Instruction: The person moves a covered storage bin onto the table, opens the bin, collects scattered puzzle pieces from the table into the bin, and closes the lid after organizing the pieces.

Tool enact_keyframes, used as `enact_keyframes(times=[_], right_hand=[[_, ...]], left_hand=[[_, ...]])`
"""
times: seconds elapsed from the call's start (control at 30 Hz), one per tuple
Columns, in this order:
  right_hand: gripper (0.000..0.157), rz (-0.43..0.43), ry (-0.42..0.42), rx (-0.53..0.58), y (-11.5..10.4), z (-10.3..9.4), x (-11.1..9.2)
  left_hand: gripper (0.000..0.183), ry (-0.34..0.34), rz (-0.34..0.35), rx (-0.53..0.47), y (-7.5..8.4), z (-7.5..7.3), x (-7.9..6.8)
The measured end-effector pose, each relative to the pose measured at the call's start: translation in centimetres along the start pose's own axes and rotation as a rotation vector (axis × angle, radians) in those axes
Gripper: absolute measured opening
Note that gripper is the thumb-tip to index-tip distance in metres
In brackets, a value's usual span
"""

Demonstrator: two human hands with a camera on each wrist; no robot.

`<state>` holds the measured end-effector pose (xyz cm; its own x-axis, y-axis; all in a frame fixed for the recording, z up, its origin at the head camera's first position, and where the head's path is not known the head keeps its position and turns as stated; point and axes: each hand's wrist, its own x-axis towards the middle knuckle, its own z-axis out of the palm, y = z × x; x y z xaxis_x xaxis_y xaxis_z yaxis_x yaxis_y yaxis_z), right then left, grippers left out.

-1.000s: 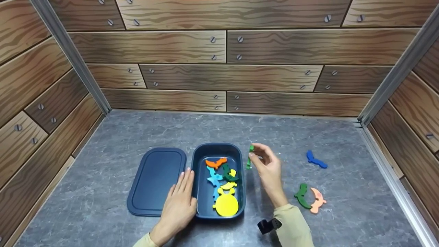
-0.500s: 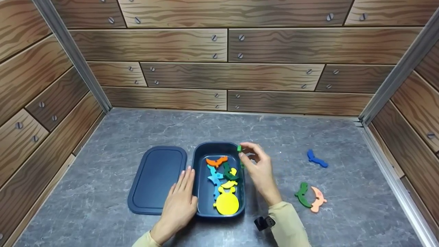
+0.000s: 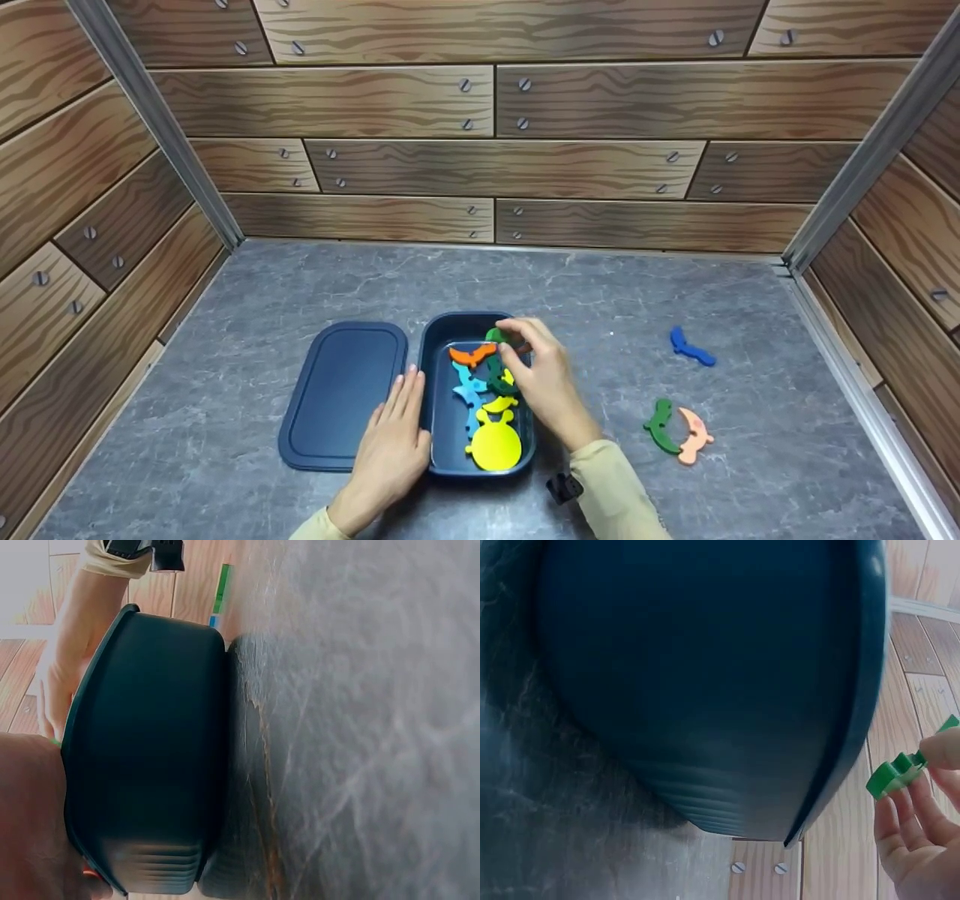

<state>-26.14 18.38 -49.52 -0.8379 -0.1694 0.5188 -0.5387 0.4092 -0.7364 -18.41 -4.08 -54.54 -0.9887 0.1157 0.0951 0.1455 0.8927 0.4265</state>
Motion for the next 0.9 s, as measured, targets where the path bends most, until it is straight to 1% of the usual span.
enact_keyframes(times=[0.07,0.27,0.43,0.63,0.77,0.9], right_hand=[[0.027,0.008,-0.018,-0.042,-0.2,0.0,0.1],[0.028,0.028,-0.047,-0.098,-0.6,0.3,0.2],[0.030,0.006,-0.069,-0.121,-0.6,0.6,0.2],[0.029,-0.006,-0.103,-0.133,-0.6,0.8,0.2],[0.028,0.001,-0.149,-0.155,-0.6,1.0,0.2],[0.027,-0.021,-0.198,-0.194,-0.6,1.3,0.3]], left_hand=[[0.070,-0.003,-0.001,-0.004,0.0,0.0,0.0],[0.070,-0.007,-0.006,-0.005,0.1,0.0,0.0],[0.070,-0.001,-0.004,-0.006,0.1,0.0,-0.1],[0.068,0.024,0.014,-0.016,0.1,0.0,-0.2],[0.068,0.021,0.014,-0.015,0.1,0.0,-0.2],[0.068,0.007,0.006,-0.013,0.0,0.0,-0.1]])
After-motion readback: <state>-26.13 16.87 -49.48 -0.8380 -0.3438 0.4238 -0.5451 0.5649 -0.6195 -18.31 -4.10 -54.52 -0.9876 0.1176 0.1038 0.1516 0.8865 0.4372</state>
